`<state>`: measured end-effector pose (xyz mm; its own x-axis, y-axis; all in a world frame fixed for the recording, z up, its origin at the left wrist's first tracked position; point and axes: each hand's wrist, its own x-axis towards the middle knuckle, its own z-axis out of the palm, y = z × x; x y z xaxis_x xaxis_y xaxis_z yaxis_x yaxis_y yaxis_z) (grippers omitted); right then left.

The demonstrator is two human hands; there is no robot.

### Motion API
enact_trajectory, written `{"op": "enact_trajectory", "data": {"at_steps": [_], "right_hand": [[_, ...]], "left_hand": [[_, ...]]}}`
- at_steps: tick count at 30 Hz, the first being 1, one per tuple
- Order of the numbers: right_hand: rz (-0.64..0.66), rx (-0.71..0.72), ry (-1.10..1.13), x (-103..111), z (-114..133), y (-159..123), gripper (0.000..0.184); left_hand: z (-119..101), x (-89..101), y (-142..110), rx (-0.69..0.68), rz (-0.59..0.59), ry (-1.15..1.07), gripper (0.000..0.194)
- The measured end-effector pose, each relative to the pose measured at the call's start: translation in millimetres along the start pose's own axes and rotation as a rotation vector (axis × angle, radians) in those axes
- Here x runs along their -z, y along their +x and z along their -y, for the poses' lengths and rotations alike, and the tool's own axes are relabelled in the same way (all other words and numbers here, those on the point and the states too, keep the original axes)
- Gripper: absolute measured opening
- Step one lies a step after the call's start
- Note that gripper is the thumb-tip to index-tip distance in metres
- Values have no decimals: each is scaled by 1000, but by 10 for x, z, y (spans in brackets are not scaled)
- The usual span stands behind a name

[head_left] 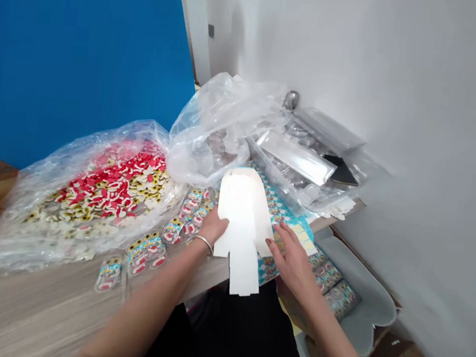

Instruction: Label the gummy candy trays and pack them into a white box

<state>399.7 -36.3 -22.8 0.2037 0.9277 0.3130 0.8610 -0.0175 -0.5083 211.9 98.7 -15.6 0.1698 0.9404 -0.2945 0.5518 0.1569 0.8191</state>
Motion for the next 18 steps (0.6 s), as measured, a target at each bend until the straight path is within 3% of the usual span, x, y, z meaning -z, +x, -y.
{"op": "enact_trajectory", "data": {"at_steps": [3,6,7,9,11,13,15,18], "right_hand": [[-3,-7,98,-44,-67,-194,37],[-29,83,-4,7,-216,-349,46],[-16,125,-76,40,-273,-378,49],[46,217,-212,110,-360,-380,53],[137,323,-268,168,-372,-306,49],[229,423,-241,194,-291,-184,33],[302,476,-176,174,-139,-64,12],[322,428,-127,46,110,38,8]], "left_hand": [[0,112,-19,-75,-48,132,40],[101,260,-228,-197,-61,210,40],[156,319,-308,-281,-57,253,40],[270,435,-440,-589,-13,433,50],[353,521,-513,-862,110,589,55],[376,551,-543,-1009,266,646,44],[346,516,-556,-1041,344,647,26],[273,360,-582,-936,233,670,18]]}}
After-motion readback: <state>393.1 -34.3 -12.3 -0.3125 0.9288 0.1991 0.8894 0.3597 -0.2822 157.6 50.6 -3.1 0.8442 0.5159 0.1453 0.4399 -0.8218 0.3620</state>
